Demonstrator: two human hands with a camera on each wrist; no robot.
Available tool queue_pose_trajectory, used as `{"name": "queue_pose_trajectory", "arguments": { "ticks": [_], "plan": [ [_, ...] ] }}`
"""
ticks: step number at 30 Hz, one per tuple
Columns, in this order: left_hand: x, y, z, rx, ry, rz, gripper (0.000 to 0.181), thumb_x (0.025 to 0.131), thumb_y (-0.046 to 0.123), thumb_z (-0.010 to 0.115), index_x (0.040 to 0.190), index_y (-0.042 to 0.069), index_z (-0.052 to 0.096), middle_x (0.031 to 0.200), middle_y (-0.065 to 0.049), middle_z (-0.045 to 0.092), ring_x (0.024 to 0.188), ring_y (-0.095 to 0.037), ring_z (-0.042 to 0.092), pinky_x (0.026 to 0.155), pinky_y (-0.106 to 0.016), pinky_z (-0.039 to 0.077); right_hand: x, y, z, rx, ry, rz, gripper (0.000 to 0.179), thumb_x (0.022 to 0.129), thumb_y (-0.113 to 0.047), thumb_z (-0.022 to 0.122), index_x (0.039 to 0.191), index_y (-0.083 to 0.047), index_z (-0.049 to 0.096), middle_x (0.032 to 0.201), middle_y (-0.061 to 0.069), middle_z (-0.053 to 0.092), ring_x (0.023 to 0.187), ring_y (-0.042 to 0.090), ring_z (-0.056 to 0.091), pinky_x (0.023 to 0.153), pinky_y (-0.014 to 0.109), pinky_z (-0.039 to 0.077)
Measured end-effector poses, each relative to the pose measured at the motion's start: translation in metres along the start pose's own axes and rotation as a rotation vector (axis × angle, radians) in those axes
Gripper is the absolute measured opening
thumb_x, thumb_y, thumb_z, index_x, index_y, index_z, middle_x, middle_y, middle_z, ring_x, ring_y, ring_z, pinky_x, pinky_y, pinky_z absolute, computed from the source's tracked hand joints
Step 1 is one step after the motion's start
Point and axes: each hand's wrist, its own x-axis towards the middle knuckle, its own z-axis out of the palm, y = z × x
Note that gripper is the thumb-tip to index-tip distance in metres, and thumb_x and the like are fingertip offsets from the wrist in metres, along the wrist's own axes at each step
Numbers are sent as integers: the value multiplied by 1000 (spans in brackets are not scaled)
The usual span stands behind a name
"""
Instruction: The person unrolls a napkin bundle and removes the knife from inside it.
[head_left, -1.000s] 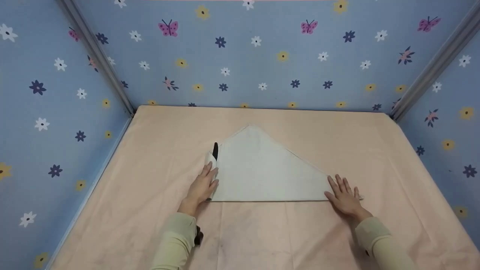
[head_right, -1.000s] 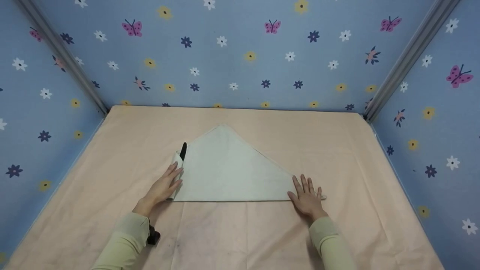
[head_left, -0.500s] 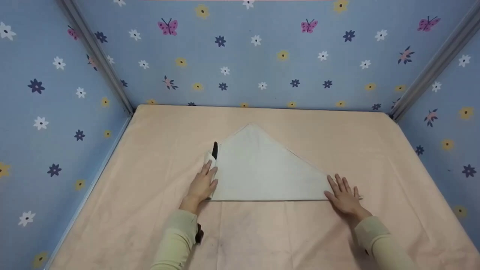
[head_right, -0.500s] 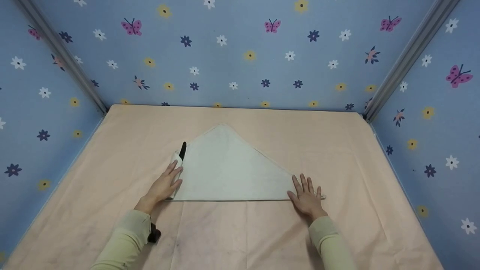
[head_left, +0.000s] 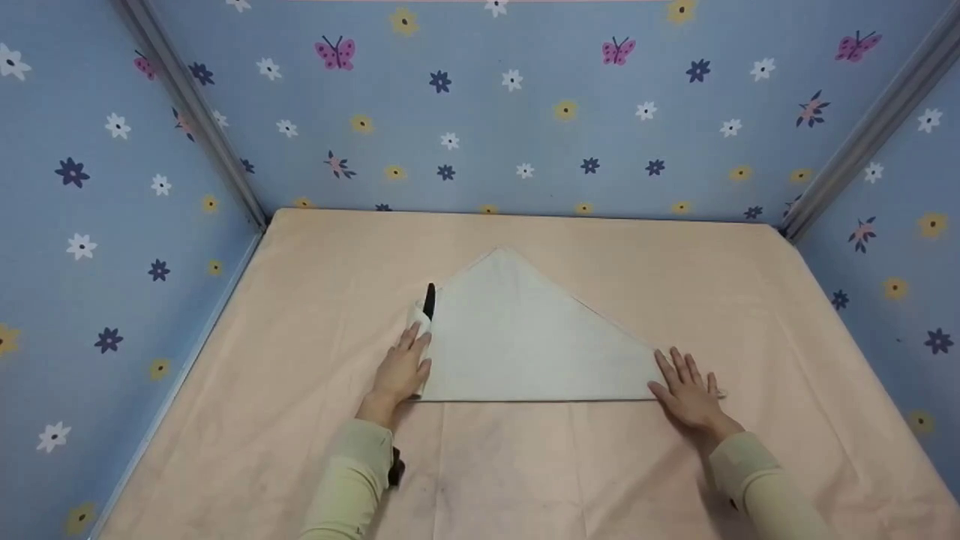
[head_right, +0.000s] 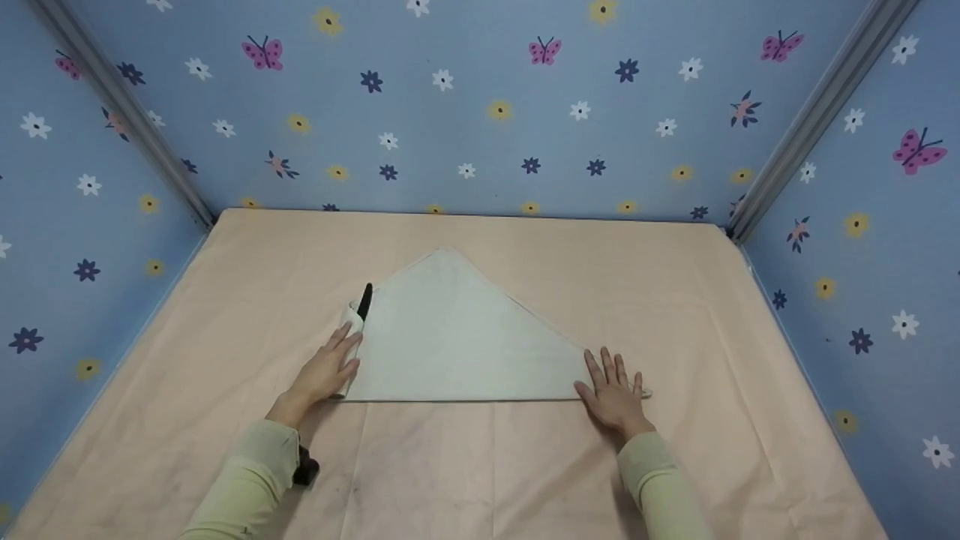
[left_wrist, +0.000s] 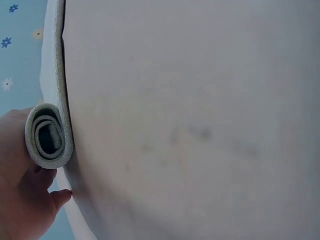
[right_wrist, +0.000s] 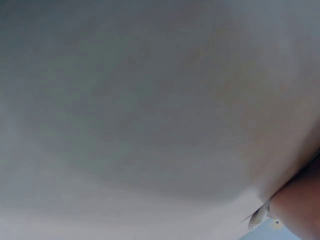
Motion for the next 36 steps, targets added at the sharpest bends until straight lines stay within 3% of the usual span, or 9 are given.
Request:
{"name": "queue_pose_trajectory", "arguments": {
  "ticks": [10,19,36],
  "plan": [
    [0,0,-5,10,-41,-52,50,89,17,49,136,7,35,145,-13,18,131,-32,18,103,-50,19,0,0,0,-1,0,-3,65,94,-45,31,142,-6,13,145,21,0,130,40,-6,94,63,-12],
    [0,-3,-9,10,-40,-76,50,89,15,49,136,7,35,144,-14,21,130,-32,19,103,-50,20,0,0,0,-14,-2,1,65,93,-44,32,141,-5,13,145,21,0,130,42,-5,94,63,-12],
    [-6,-11,-14,-1,-18,-66,48,91,18,46,136,6,35,143,-16,22,129,-35,19,101,-52,21,0,0,0,-10,-4,7,65,94,-45,31,142,-6,12,145,21,0,130,41,-5,95,63,-12]
  ]
}}
